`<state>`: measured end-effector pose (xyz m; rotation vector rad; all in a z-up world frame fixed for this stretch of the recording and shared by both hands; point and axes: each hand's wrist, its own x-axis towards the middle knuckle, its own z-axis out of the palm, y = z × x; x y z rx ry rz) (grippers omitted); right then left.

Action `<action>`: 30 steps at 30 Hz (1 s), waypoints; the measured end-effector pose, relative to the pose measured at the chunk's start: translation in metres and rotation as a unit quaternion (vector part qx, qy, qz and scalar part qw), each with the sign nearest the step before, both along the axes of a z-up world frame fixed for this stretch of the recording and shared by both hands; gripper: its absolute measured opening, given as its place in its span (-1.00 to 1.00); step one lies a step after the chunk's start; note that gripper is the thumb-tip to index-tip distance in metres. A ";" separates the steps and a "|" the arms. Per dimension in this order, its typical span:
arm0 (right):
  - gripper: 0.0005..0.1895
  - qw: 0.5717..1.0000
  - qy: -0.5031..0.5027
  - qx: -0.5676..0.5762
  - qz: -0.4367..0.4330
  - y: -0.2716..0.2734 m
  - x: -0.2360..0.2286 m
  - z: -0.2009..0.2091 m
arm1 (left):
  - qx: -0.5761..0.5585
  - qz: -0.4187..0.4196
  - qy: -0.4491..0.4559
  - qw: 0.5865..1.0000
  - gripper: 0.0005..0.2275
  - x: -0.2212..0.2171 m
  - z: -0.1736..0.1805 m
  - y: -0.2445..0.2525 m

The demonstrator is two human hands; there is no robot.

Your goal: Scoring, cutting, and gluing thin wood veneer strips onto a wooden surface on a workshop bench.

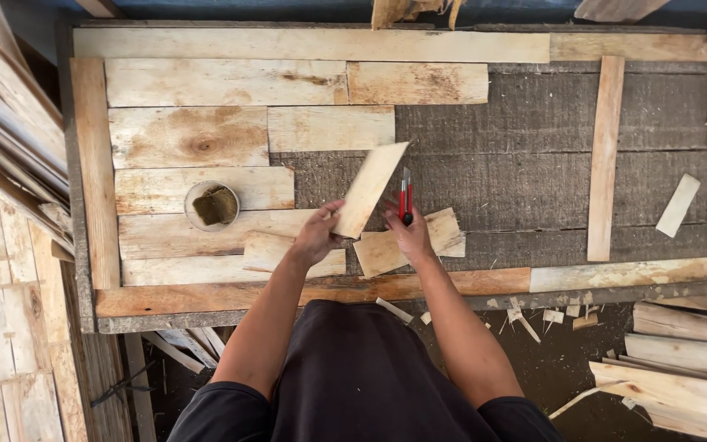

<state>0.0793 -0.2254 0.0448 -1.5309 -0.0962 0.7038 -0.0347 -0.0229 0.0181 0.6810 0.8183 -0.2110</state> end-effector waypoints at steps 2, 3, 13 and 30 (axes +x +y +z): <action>-0.51 0.996 0.072 0.049 -0.025 0.020 -0.006 0.004 | -0.057 -0.042 -0.036 0.997 -0.71 -0.008 -0.012 -0.002; -0.51 0.983 0.143 0.097 -0.053 0.029 -0.009 0.006 | -0.114 -0.087 -0.072 0.987 -0.71 -0.012 -0.018 -0.003; -0.71 0.980 0.109 0.068 -0.149 0.053 -0.021 -0.029 | -0.148 -0.191 -0.065 0.968 -0.68 -0.028 -0.034 -0.004; -0.72 0.988 0.065 -0.073 -0.121 0.044 -0.029 -0.034 | 0.102 -0.060 -0.039 0.992 -0.84 -0.046 -0.017 0.045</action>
